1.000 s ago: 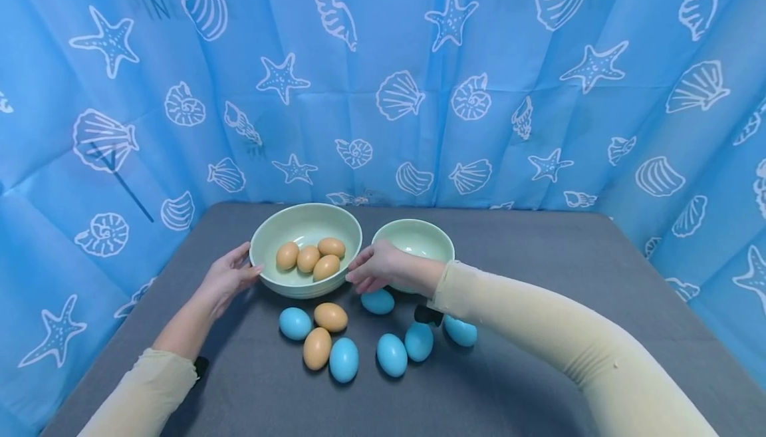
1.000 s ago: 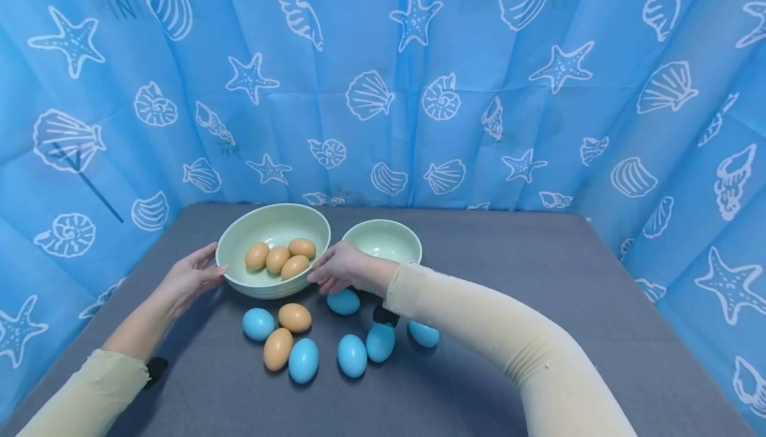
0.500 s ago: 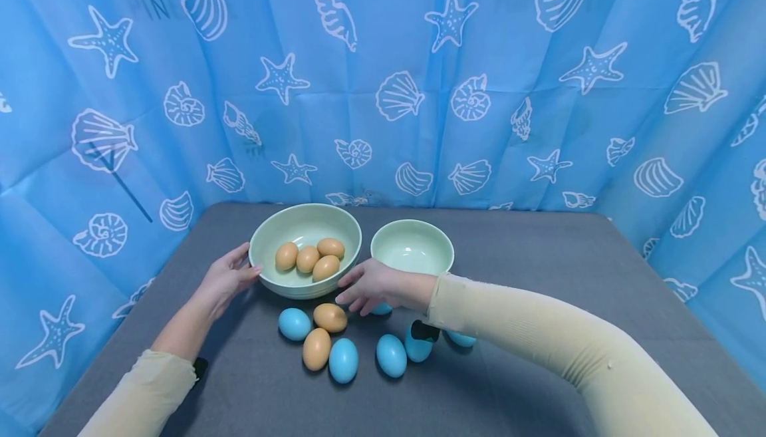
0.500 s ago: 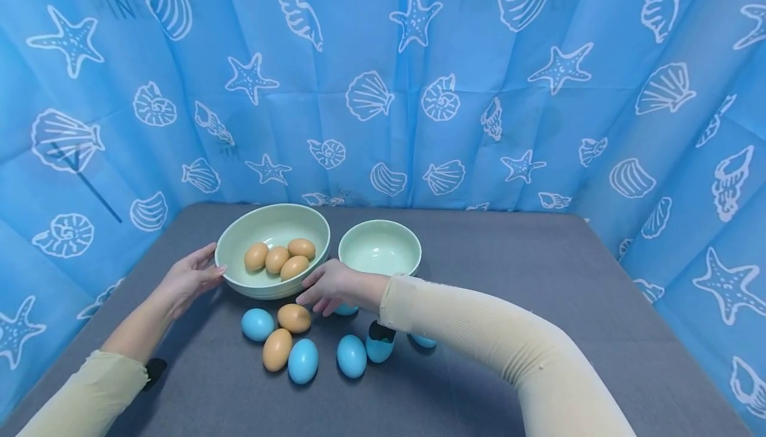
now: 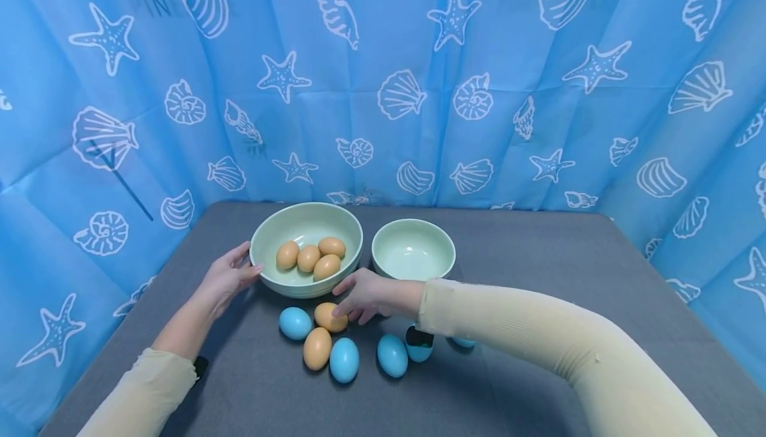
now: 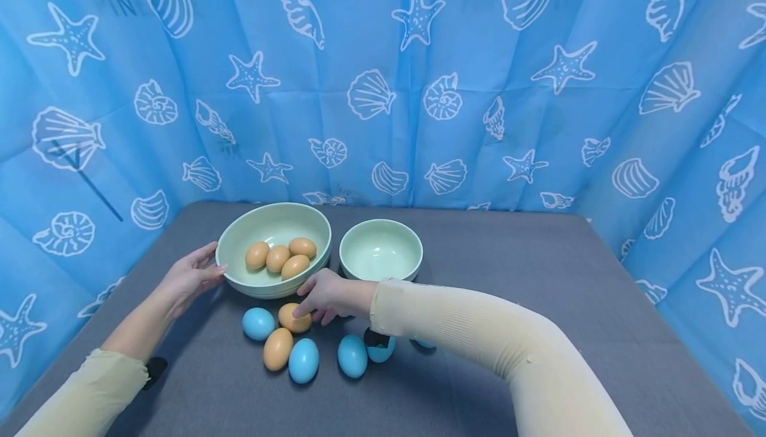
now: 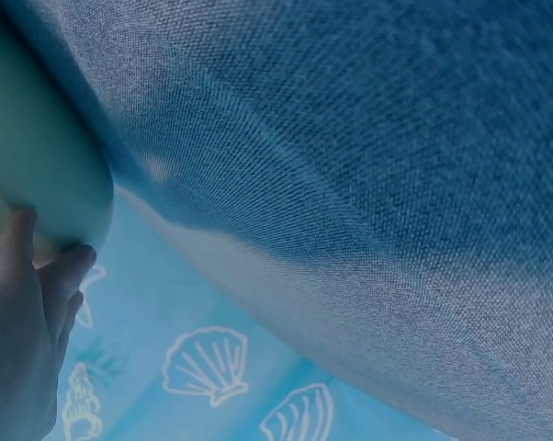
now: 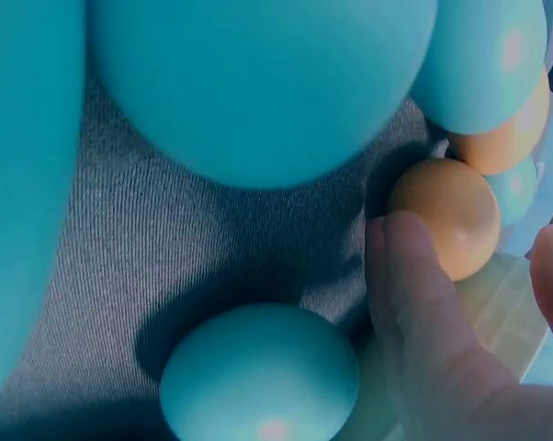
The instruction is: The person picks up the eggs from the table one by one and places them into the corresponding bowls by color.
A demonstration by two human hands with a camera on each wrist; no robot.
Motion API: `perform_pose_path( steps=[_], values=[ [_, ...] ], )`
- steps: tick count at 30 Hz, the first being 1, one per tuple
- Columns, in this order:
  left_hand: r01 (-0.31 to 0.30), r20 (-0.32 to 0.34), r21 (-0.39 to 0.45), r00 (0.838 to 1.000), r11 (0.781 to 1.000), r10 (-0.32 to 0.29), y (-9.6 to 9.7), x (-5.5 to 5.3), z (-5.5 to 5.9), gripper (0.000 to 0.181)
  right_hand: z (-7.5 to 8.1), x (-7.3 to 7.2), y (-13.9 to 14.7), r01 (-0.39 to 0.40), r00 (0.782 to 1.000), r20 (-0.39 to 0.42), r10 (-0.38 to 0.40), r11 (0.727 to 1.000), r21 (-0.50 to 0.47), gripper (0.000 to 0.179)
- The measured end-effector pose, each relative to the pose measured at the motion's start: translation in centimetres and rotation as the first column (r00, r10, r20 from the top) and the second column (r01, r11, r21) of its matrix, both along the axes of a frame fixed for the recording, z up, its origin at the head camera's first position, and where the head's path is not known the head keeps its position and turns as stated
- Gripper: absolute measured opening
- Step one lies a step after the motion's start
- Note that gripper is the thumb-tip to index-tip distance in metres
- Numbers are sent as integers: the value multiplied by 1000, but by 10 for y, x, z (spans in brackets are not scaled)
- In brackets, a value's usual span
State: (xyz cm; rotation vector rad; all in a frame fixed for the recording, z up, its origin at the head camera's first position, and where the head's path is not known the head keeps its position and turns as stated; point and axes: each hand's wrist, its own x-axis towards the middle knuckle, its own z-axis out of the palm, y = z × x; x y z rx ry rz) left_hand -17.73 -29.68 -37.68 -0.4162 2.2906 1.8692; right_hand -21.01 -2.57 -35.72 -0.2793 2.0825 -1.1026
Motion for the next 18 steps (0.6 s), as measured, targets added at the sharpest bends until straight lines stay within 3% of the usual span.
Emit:
perform_pose_path(
  steps=[18],
  values=[
    [-8, 16, 14, 1000, 1000, 7, 0, -1, 1, 76, -7, 8, -11, -18, 998, -55, 21, 998, 60, 39]
  ],
)
